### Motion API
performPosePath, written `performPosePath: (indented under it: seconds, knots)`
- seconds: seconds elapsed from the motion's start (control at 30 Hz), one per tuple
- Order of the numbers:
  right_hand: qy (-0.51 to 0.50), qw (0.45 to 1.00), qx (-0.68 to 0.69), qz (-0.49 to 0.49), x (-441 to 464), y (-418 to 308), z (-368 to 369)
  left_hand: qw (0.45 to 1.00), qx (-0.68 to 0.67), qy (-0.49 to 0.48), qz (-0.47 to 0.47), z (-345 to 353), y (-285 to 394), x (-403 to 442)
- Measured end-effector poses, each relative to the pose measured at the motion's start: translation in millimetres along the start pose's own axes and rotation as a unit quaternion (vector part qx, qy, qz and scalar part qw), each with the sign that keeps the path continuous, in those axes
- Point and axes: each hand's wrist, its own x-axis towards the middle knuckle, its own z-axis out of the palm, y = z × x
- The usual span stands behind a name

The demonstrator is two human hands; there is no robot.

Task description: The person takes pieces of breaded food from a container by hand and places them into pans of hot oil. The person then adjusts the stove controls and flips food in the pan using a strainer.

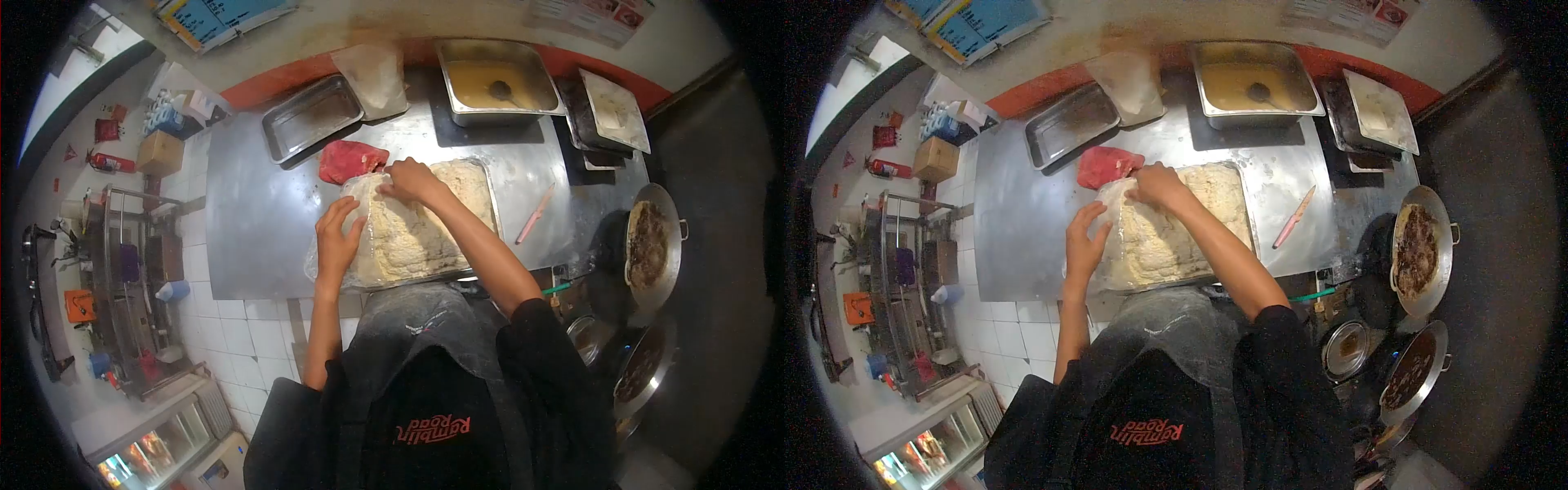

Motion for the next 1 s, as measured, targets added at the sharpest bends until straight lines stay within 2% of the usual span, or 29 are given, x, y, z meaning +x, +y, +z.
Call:
performPosePath:
  seconds: [0.03, 0.07, 0.13, 0.23, 0.37, 0.43, 0.47, 0.53, 0.67, 0.77, 0.83, 0.87, 0.93, 1.0]
  knots:
    - [-0.089, 0.993, -0.075, 0.009, 9, -3, 1, 1.000, 0.001, -0.008, 0.002, -3, -4, -4]
    - [-0.090, 0.993, -0.077, 0.010, 17, -3, 1, 1.000, 0.000, -0.008, 0.001, -6, -8, -8]
    - [-0.187, 0.976, -0.114, 0.011, 27, -4, 0, 1.000, -0.009, -0.010, -0.016, -9, -15, -15]
    - [-0.175, 0.970, -0.165, -0.027, 27, -4, 3, 0.999, -0.021, -0.009, -0.037, -13, -22, -22]
    - [-0.163, 0.970, -0.178, -0.015, 33, -2, 13, 0.999, -0.021, -0.008, -0.042, -14, -23, -22]
    - [-0.240, 0.957, -0.162, 0.016, 42, -5, 9, 0.999, -0.024, -0.005, -0.026, -12, -21, -17]
    - [-0.242, 0.957, -0.161, 0.018, 40, -6, 10, 0.999, -0.024, -0.008, -0.028, -10, -21, -16]
    - [-0.206, 0.970, -0.126, 0.036, 34, -9, 9, 0.999, -0.029, -0.009, -0.016, -5, -20, -14]
    - [-0.212, 0.972, -0.101, 0.027, 30, -9, 16, 0.999, -0.031, -0.016, -0.009, 2, -17, -12]
    - [-0.163, 0.976, -0.146, -0.010, 17, -12, -2, 0.999, -0.022, -0.025, -0.019, 7, -10, -13]
    - [-0.244, 0.967, -0.076, -0.012, 26, -11, -18, 0.999, -0.024, -0.017, -0.031, 8, -9, -12]
    - [-0.241, 0.968, -0.072, -0.007, 25, -7, -21, 0.999, -0.024, -0.023, -0.026, 10, -10, -13]
    - [-0.280, 0.948, -0.146, -0.043, 26, 0, -29, 0.997, -0.047, -0.040, -0.035, 16, -16, -15]
    - [-0.296, 0.941, -0.162, -0.040, 28, 9, -33, 0.998, -0.030, -0.054, -0.019, 22, -17, -17]
